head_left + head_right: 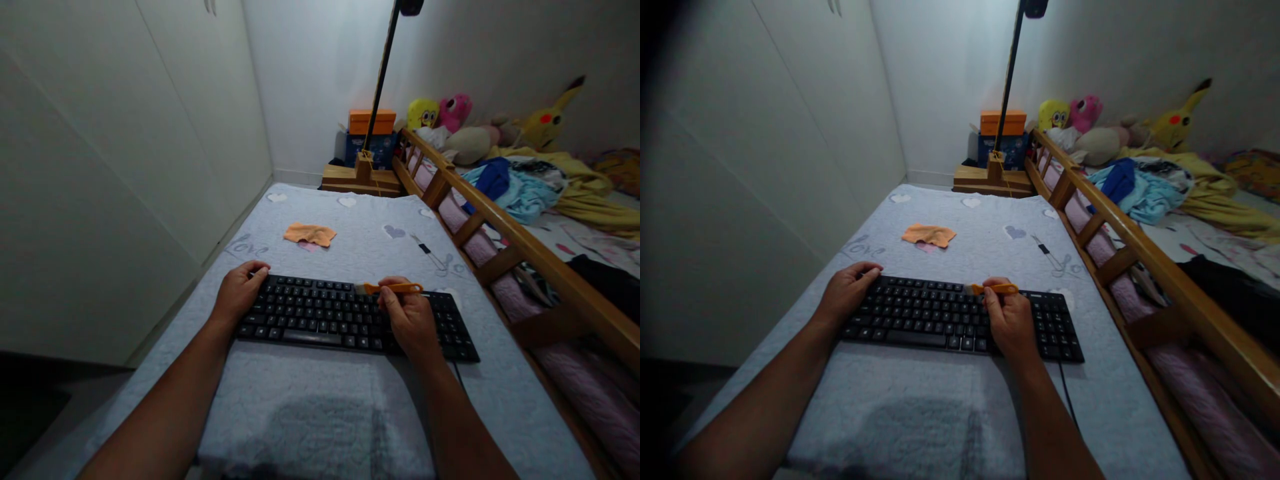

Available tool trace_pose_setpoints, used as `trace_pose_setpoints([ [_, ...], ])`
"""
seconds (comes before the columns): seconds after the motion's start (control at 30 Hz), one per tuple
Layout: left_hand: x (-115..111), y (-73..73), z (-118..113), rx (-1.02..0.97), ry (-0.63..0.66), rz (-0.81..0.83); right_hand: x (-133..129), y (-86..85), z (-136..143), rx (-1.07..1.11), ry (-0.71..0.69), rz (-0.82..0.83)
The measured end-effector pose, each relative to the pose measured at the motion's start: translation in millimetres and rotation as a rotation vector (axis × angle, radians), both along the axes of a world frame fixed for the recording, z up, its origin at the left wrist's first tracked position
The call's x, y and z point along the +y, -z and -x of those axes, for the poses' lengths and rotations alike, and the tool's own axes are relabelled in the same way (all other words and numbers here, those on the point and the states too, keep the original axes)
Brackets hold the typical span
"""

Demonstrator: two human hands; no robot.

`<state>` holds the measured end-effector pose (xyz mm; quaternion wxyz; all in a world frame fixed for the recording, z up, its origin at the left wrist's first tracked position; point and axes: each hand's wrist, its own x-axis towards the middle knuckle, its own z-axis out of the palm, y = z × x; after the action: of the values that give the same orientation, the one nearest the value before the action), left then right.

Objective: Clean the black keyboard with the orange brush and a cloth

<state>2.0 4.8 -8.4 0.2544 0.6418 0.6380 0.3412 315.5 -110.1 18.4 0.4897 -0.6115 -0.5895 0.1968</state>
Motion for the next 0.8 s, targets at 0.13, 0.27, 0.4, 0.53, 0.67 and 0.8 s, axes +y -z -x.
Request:
trace_pose_setpoints([
  [0.13,0.1,1.5,0.9,-0.002,0.002,0.007,0.4,0.2,3.4,-0.036,-0.032,0.010],
  [0.27,-0.6,0.5,0.2,0.013,-0.013,0.007,-1.0,-4.4,6.8,-0.150,-0.052,0.003],
  [0.4,-0.8,-0.4,-0.3,0.017,-0.012,0.000,-3.8,-9.7,8.3,-0.195,-0.055,-0.005],
  [0.53,-1.5,-2.3,-0.9,0.018,-0.017,0.017,-5.7,-10.4,7.2,-0.143,-0.057,-0.004],
  [0.67,-2.8,-5.3,-2.7,0.017,-0.020,0.016,-5.3,-10.5,8.1,-0.166,-0.042,-0.031],
  [0.8,-3.0,-6.1,-3.9,0.005,-0.018,0.017,-4.1,-10.3,11.7,-0.255,-0.046,-0.035],
])
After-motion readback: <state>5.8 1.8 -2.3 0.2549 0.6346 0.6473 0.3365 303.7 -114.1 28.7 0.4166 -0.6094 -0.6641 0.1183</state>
